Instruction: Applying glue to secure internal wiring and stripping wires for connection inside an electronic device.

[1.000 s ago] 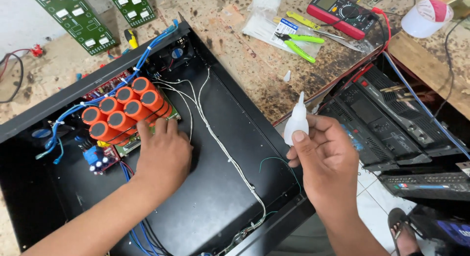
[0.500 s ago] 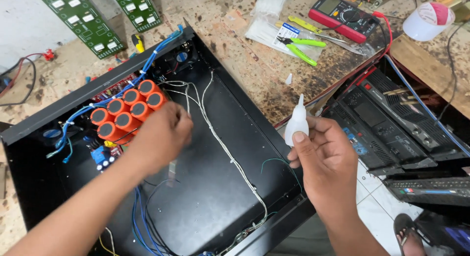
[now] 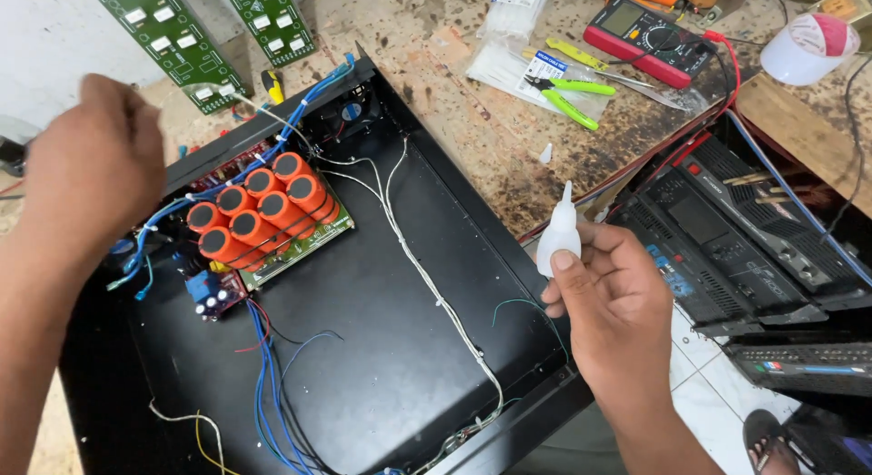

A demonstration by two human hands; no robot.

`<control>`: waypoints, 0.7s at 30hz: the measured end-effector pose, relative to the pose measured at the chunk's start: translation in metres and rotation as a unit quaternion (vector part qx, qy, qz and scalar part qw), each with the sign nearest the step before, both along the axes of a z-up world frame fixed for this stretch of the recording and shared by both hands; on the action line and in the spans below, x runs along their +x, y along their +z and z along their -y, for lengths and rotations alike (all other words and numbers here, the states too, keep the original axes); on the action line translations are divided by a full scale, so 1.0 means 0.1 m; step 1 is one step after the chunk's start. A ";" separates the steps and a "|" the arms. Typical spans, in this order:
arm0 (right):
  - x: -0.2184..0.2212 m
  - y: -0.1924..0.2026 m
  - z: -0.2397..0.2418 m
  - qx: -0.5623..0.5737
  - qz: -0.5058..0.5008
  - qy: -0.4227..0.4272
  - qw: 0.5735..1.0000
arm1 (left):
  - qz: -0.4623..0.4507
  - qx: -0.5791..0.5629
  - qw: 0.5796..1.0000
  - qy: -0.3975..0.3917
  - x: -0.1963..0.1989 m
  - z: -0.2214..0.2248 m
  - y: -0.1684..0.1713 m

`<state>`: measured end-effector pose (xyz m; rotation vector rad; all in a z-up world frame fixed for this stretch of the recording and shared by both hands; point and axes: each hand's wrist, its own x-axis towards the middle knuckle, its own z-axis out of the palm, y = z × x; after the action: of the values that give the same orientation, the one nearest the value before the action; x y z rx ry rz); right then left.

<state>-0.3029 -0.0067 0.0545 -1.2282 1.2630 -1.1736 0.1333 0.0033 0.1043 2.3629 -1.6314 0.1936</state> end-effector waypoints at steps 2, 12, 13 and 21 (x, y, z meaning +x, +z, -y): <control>0.00 -0.01 0.00 -0.009 0.006 0.002 1.000 | 0.211 -0.012 0.977 0.017 0.52 -0.02 -0.28; 0.00 -0.06 0.01 0.002 0.004 -0.001 1.000 | 0.085 -0.079 0.993 0.010 0.51 0.11 -0.57; 0.00 -0.07 0.00 -0.009 -0.003 -0.006 1.000 | 0.117 -0.169 0.974 -0.098 0.34 0.15 -0.51; 0.03 -0.06 0.00 -0.028 -0.018 -0.014 0.999 | -0.017 -0.072 0.915 -0.397 -0.79 0.78 -0.42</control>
<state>-0.3003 -0.0063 0.0483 -1.2815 1.2845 -1.2200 0.0546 -0.0748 0.0625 1.4226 -2.3030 0.0990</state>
